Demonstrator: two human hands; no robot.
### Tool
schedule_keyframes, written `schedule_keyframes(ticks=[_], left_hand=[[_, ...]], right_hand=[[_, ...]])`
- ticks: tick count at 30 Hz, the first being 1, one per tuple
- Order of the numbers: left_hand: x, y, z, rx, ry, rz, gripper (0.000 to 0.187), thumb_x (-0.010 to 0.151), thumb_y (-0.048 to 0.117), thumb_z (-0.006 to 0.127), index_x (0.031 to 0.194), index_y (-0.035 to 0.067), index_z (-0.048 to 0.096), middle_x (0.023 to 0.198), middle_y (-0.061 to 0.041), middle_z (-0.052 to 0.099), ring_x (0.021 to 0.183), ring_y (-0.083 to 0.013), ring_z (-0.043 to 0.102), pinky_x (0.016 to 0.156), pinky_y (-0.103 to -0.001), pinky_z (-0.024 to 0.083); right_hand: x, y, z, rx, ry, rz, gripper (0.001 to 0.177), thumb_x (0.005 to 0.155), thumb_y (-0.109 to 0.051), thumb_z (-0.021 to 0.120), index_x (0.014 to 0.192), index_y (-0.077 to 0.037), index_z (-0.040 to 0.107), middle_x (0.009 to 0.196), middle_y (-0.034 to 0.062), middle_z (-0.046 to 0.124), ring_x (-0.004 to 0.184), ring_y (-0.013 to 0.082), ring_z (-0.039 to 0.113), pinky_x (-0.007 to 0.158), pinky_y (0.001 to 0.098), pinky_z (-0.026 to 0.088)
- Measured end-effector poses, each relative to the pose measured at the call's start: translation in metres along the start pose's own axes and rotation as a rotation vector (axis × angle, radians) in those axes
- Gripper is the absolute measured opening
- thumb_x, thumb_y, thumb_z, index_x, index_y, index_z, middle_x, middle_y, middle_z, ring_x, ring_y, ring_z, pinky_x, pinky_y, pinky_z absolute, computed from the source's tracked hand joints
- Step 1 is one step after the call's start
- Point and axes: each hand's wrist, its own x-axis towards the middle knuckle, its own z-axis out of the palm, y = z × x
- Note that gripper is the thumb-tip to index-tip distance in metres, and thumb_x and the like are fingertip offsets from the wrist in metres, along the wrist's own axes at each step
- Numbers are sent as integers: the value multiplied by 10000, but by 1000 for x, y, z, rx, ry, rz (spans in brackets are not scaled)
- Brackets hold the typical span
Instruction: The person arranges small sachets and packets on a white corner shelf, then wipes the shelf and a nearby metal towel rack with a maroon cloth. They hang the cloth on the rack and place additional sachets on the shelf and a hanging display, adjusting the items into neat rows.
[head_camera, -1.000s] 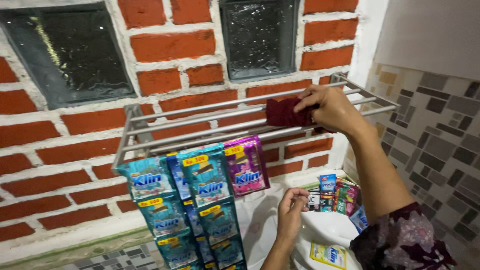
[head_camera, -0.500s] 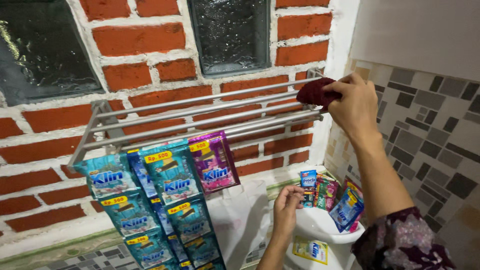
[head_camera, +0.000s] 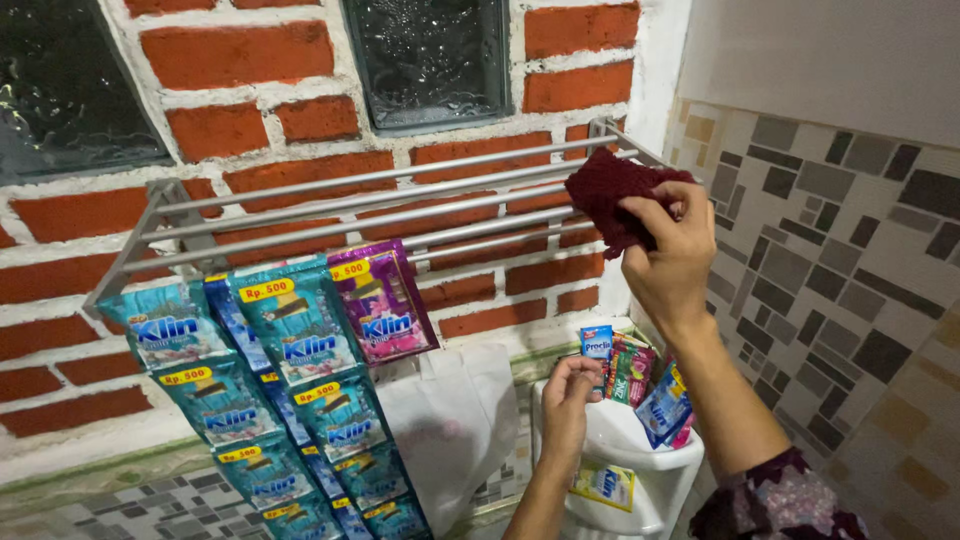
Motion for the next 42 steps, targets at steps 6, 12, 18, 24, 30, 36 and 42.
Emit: schedule_keyframes(ticks=[6, 12, 18, 24, 30, 36, 42], left_hand=[[-10, -5, 5, 17, 15, 26, 143, 988, 134, 568, 1034, 73, 688, 962, -39, 666, 888, -109, 604, 780, -266, 515], [-17, -2, 3, 14, 15, 18, 156, 968, 130, 544, 1035, 77, 674, 1021, -19, 689, 930, -105, 624, 793, -260, 508], [-18, 1, -9, 11, 44, -18, 148, 964, 135, 561, 1032, 73, 677, 1025, -10, 679, 944, -97, 623, 797, -264, 515], [-16, 5, -28, 10, 16, 29, 148, 987, 143, 557, 1049, 80, 676, 1018, -16, 684, 950, -97, 625, 797, -258, 515], [-20, 17, -45, 37, 71, 13, 158, 981, 132, 556, 1058, 71, 679, 1008, -6, 671, 934, -93, 612, 796, -266, 521], [-19, 29, -66, -75, 207, 120, 131, 977, 122, 573, 1054, 79, 669, 972, -15, 657, 912, -115, 613, 763, -292, 503], [-24, 56, -85, -230, 318, 386, 195, 1017, 95, 482, 1162, -2, 570, 1223, -99, 629, 1080, -195, 610, 953, -396, 533]], right_hand=[[-13, 1, 0, 152, 47, 68, 476, 737, 98, 639, 1178, -53, 733, 1176, 186, 570, 1071, 328, 606, 966, 385, 524], [-1, -12, 5, 105, -9, -41, 498, 704, 91, 673, 1170, -64, 758, 1180, 181, 614, 1099, 355, 621, 987, 415, 527], [32, -16, 10, 100, -29, 144, 498, 781, 53, 692, 1236, -129, 785, 1109, 146, 631, 1036, 309, 651, 951, 400, 544], [69, 2, 36, 73, 42, 72, 516, 811, 69, 692, 1280, -124, 784, 1128, 185, 582, 1084, 339, 607, 968, 402, 525], [91, -4, 49, -76, -403, 37, 555, 739, -212, 895, 1244, -41, 739, 1057, 257, 593, 959, 439, 517, 845, 517, 470], [62, -59, 33, -33, -65, -86, 310, 842, -185, 828, 1119, -58, 776, 1044, 204, 673, 1001, 407, 579, 917, 479, 481], [-7, -133, 69, 624, -462, 309, 194, 875, -142, 756, 1050, -61, 772, 918, 44, 771, 780, 83, 701, 641, 238, 549]])
